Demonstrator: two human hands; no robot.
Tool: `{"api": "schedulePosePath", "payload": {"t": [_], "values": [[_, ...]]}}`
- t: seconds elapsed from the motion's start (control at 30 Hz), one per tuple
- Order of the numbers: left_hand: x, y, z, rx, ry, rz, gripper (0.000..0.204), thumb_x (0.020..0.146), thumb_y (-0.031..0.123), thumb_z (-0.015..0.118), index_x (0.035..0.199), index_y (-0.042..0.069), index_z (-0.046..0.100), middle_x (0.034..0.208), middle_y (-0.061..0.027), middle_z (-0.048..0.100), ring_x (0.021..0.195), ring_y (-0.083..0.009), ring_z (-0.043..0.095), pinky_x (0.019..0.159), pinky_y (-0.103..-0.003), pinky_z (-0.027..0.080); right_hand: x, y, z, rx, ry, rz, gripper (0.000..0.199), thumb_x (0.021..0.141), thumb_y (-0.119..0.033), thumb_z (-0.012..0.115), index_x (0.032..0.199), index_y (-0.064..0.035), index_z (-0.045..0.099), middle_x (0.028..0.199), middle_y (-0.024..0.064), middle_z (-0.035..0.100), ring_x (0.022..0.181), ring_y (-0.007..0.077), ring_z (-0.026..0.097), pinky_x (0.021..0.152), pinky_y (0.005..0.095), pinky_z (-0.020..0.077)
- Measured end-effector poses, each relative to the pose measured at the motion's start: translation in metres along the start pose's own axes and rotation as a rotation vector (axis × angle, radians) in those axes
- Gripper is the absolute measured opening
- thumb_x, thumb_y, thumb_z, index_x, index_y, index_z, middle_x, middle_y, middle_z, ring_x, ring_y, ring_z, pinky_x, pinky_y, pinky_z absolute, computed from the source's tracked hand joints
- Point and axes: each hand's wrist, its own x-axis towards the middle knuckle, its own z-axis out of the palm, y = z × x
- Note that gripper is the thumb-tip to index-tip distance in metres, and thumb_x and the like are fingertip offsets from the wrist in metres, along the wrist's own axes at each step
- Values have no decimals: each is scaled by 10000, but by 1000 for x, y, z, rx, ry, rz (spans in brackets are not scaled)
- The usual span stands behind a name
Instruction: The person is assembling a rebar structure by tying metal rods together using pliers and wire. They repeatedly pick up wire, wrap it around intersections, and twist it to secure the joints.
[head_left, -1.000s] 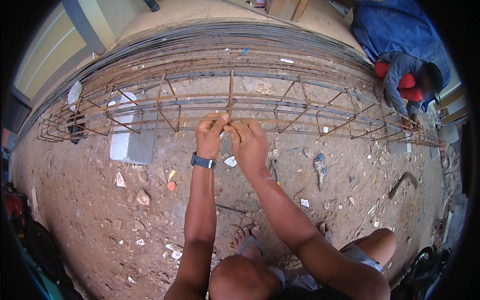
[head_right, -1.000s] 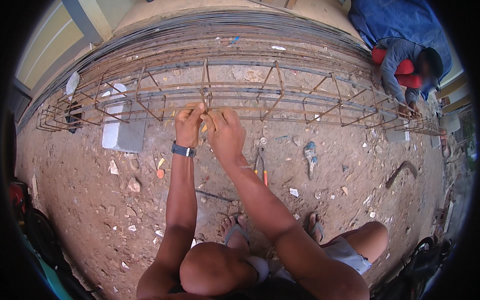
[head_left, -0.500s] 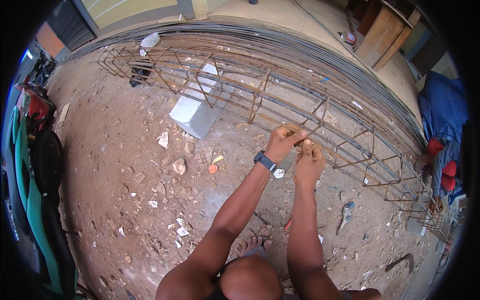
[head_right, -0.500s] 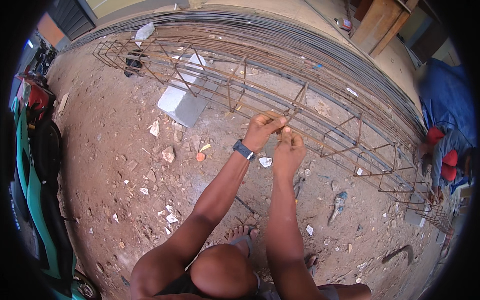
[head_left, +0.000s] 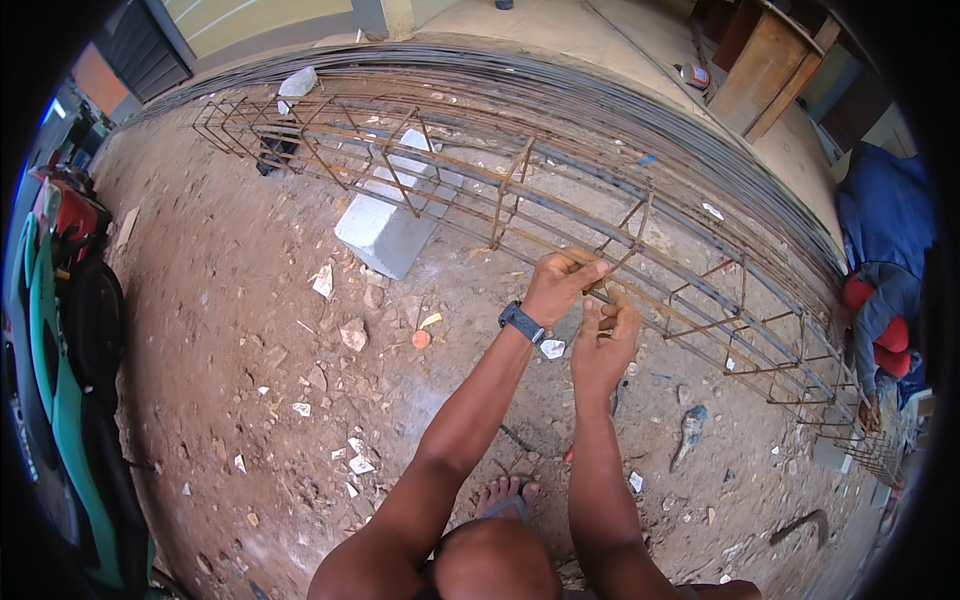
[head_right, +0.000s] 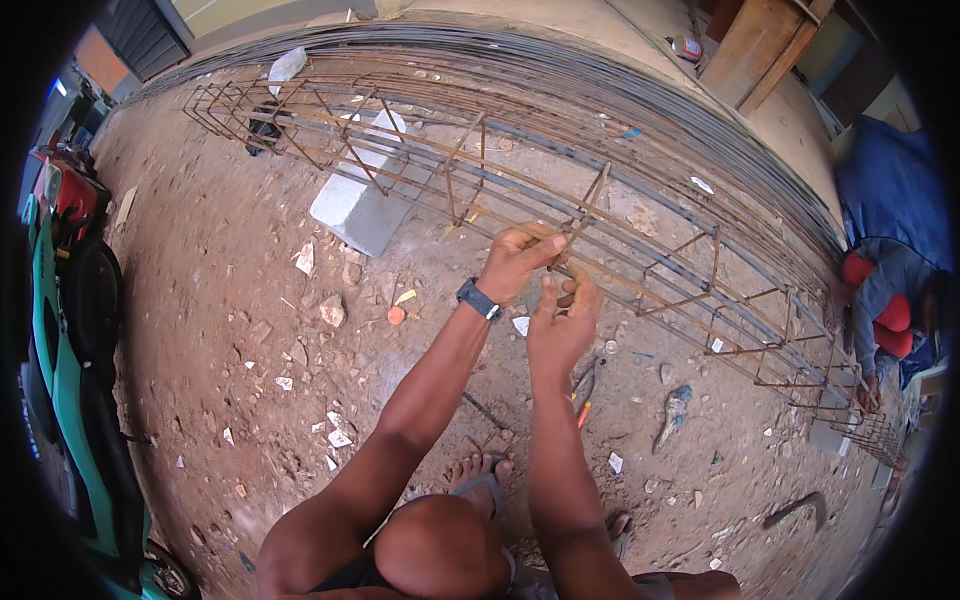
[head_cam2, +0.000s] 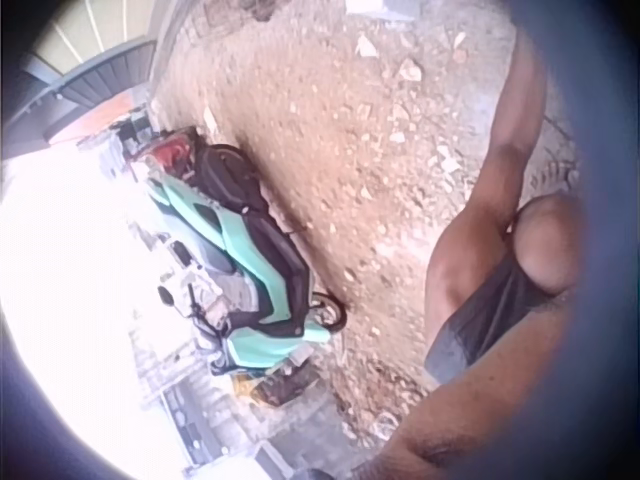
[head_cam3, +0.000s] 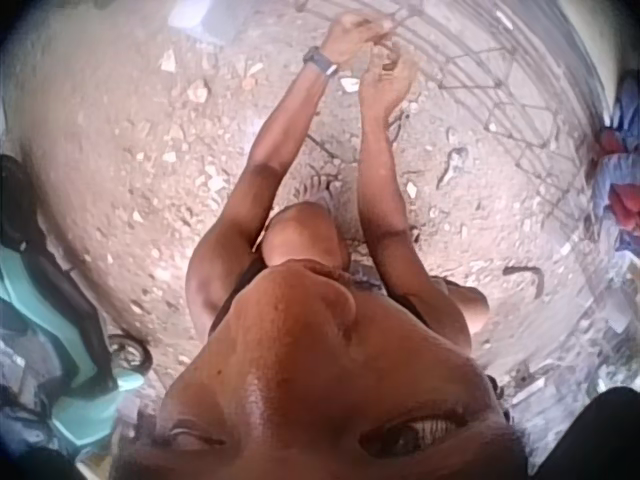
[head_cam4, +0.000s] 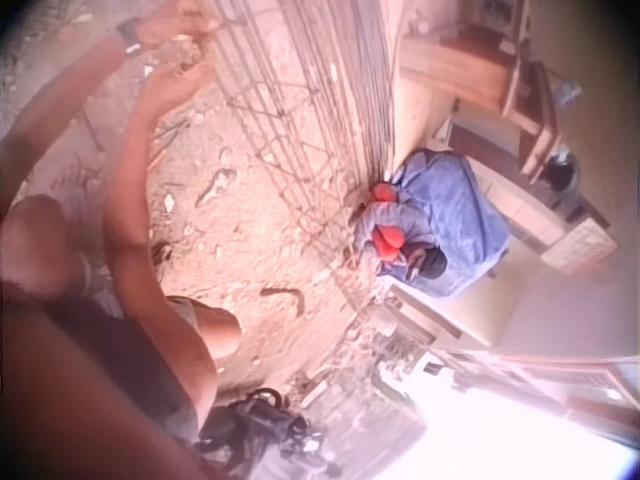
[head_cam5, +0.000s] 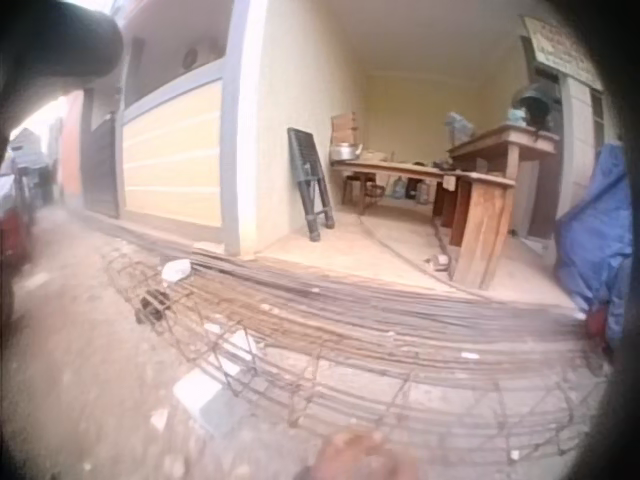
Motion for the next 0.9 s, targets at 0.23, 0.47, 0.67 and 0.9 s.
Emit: {"api": "schedulePosePath", "payload": {"t": [0.23,0.47,0.67,0.9], "values": [[3,2,5,-26,34,-25,145,911,125,729,960,-8,700,836,-40,694,727,-89,614,650,-248,503,10,-1,-1,-224,17,-227,226,967,-194,632,1017,21,682,822,161,637,662,249,593,616,380,487],[0,7,5,-51,57,-119,151,908,148,729,973,14,701,846,-48,696,720,-89,623,653,-238,502,33,11,3,979,-337,908,208,999,-233,538,899,-66,612,664,-12,525,620,122,546,544,293,443],[-1,2,12,-56,79,-87,115,944,92,674,1003,-6,667,906,-85,695,788,-158,672,731,-291,558,3,59,-39,650,-431,872,340,950,-390,619,987,-54,595,695,-17,506,710,153,569,636,309,477],[0,1,-2,-59,27,-57,127,951,87,663,1026,-15,652,931,-107,693,821,-189,678,776,-327,559,-110,137,-120,-738,-346,588,808,743,-495,814,1267,-6,440,1190,240,524,1095,442,574,897,497,502]]}}
